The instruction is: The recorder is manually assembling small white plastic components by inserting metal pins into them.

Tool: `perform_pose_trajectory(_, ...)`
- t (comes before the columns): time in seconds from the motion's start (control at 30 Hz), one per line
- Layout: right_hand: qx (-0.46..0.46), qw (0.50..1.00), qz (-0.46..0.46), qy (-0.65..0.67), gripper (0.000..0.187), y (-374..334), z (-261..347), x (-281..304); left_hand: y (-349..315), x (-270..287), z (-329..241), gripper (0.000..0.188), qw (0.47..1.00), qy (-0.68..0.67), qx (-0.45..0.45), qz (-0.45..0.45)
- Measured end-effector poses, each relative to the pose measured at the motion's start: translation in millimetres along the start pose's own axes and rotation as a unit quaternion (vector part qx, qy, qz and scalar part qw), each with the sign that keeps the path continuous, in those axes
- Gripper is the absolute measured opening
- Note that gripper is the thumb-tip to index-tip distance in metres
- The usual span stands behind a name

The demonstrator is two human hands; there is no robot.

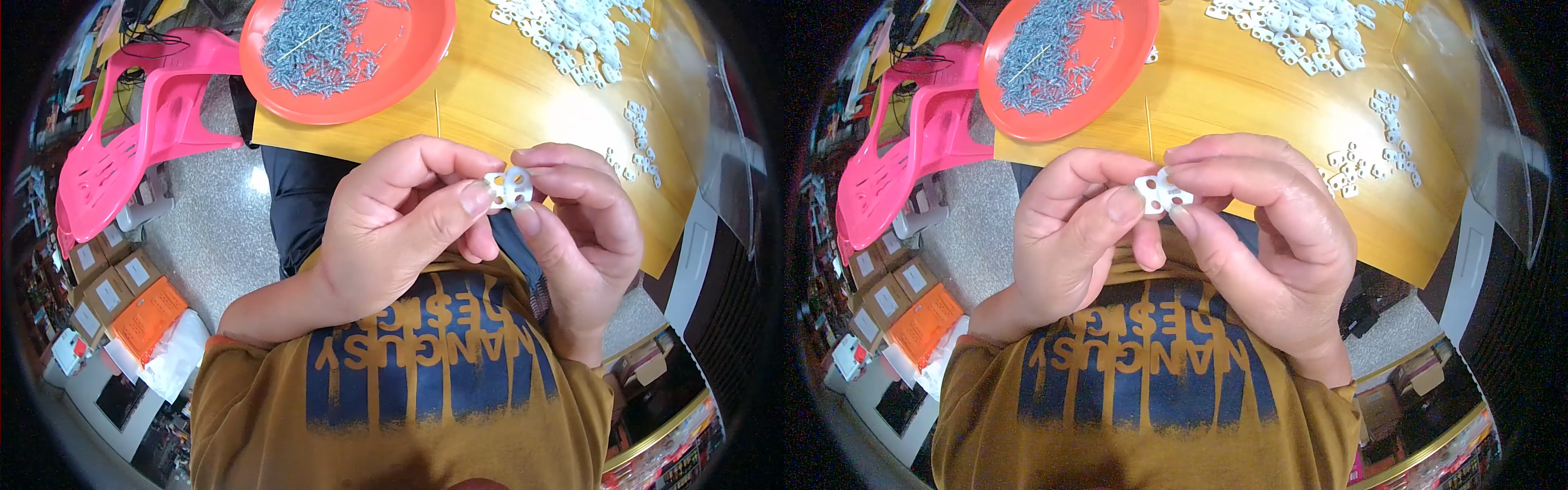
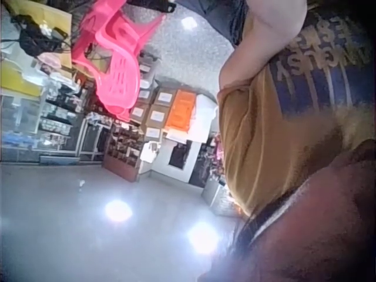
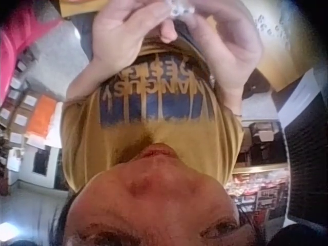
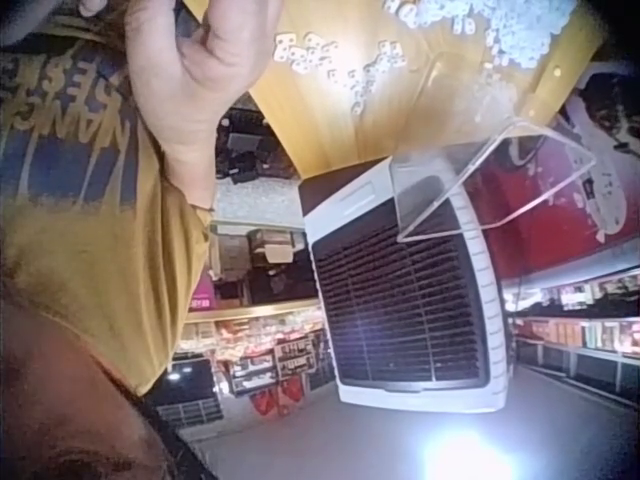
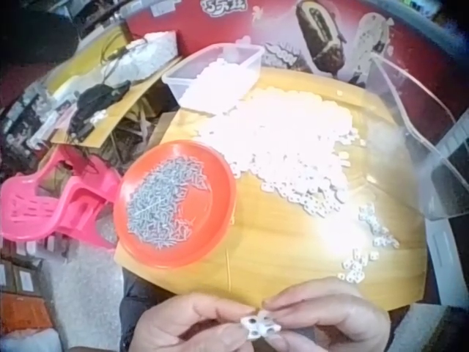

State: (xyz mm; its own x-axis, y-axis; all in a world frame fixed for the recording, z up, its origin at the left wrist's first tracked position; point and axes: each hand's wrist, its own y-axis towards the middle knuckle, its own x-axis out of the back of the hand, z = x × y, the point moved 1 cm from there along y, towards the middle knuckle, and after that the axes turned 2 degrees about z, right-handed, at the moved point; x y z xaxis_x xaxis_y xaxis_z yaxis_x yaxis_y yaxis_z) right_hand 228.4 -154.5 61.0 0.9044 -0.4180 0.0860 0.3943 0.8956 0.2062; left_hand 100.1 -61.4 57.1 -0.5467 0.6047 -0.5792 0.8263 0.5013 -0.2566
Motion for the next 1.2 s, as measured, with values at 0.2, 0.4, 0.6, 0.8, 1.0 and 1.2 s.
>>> perform_pose_trajectory(0.2,0.002,1.0,0.0,0.004,0.02,0.1,0.8,0.1,-1.5,1.9,0.9,0.016,1.0,0.01,-0.009,0.025)
perform_pose_trajectory(0.4,-0.028,0.999,0.001,0.036,0.018,-0.8,2.9,-1.6,-2.3,2.7,2.7,0.016,0.999,0.021,-0.008,0.026)
perform_pose_trajectory(0.6,-0.039,0.995,-0.025,0.092,0.016,-1.7,0.0,-6.2,-1.1,1.7,2.5,0.018,0.999,0.003,-0.031,0.034)
perform_pose_trajectory(0.8,-0.063,0.987,-0.052,0.14,0.016,-2.7,0.8,-9.7,-3.6,3.0,0.5,0.024,0.998,0.03,-0.025,0.052)
perform_pose_trajectory(1.0,-0.062,0.985,-0.051,0.153,0.015,-2.2,-1.7,-10.9,-3.6,5.1,1.1,0.025,0.998,0.021,-0.03,0.054)
perform_pose_trajectory(1.2,-0.071,0.981,-0.058,0.169,0.015,-3.1,-1.2,-13.2,-4.2,5.7,1.8,0.024,0.998,0.035,-0.037,0.048)
